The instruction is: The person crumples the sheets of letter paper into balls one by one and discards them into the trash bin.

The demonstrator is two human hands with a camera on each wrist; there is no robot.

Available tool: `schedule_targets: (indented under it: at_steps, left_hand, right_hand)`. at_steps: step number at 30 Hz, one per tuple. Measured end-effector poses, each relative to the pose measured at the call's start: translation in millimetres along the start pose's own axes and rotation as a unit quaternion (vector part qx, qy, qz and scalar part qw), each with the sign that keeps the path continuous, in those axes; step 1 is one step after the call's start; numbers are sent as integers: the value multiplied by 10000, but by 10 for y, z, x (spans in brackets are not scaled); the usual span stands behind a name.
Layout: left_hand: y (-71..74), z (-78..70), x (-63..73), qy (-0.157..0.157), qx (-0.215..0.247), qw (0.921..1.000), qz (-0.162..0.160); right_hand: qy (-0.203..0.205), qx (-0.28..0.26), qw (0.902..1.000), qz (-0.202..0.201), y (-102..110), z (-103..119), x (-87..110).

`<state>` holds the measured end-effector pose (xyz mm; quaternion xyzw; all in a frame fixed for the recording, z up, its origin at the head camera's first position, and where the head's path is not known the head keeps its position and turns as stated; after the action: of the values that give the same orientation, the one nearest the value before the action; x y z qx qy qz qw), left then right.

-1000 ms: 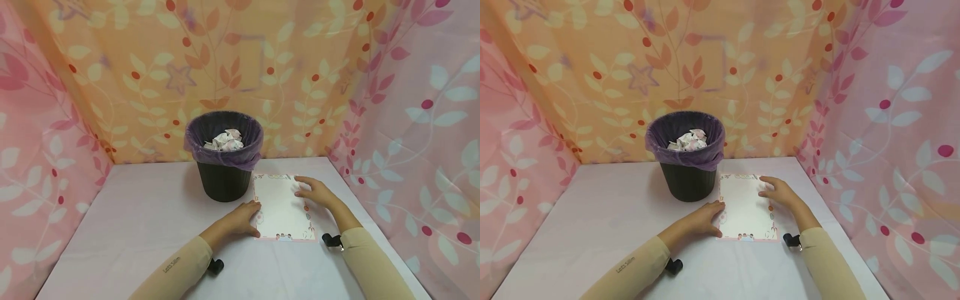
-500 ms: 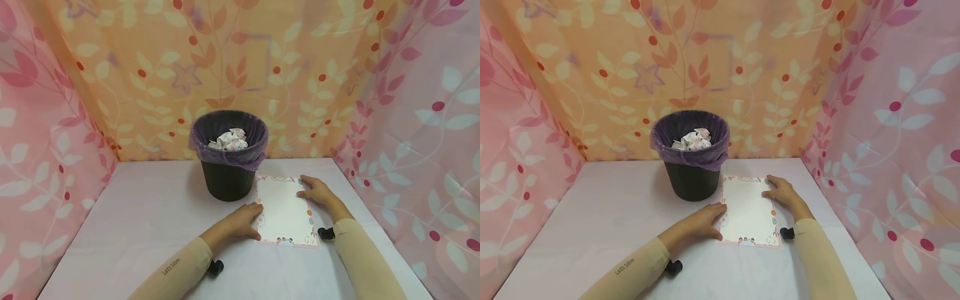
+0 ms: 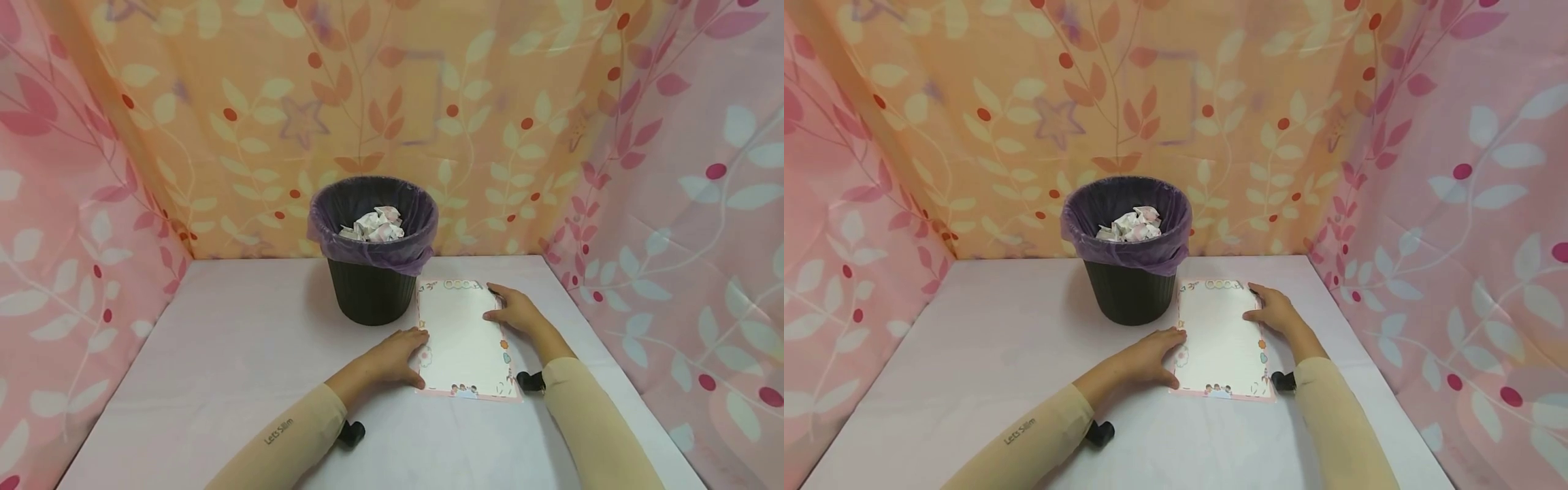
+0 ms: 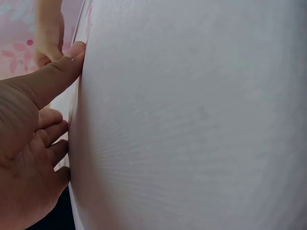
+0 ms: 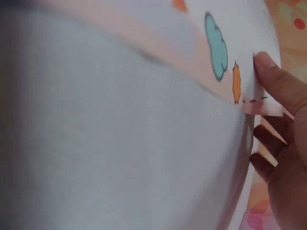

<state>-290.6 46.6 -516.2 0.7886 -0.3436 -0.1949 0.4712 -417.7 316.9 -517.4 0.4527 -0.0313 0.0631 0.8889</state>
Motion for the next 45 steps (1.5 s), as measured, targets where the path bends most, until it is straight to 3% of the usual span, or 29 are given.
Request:
schedule_targets:
  at_steps: [7, 14, 20, 27, 31, 33, 35, 41, 45]
  left_hand:
    - [-9, -19, -3, -36, -27, 10000, 33]
    - [-17, -3, -4, -29, -36, 10000, 28]
    - [-6, 23, -14, 51, 7, 10000, 21]
    - [-32, 29, -41, 8, 296, 9995, -126]
    - [-2, 83, -66, 170, 692, 9962, -496]
    - [42, 129, -83, 279, 996, 9912, -830]
    - [98, 164, -95, 373, 1483, 9810, -1191]
    - [236, 155, -126, 525, 3119, 9273, -2001]
    - [305, 117, -166, 636, 3542, 9042, -2298]
  right_hand:
    - [-360, -1444, 9886, -220, 79, -13, 73]
    - [-1054, -2650, 9585, -4, 39, -62, 208]
    - [-1165, -2554, 9597, 109, -45, -132, 247]
    - [-1113, -2389, 9639, -381, 57, -124, 361]
    - [-1019, -2375, 9639, -639, 172, -92, 480]
    - [-955, -2436, 9619, -788, 237, -77, 553]
    - [-890, -2536, 9586, -941, 306, -56, 634]
    - [-798, -2751, 9482, -1375, 525, -41, 875]
    - [-767, -2926, 9407, -1539, 644, -37, 1005]
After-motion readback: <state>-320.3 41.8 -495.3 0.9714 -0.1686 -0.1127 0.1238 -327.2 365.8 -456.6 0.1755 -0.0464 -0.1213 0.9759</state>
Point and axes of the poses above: each hand's wrist, its own x-axis away from the middle knuckle, its own y-axis out of the back of the hand, z = x × y, the point moved 10 cm from there along -x, towards the middle knuckle, and after that the axes turned 7 degrees about -y, right-handed, at the moved point
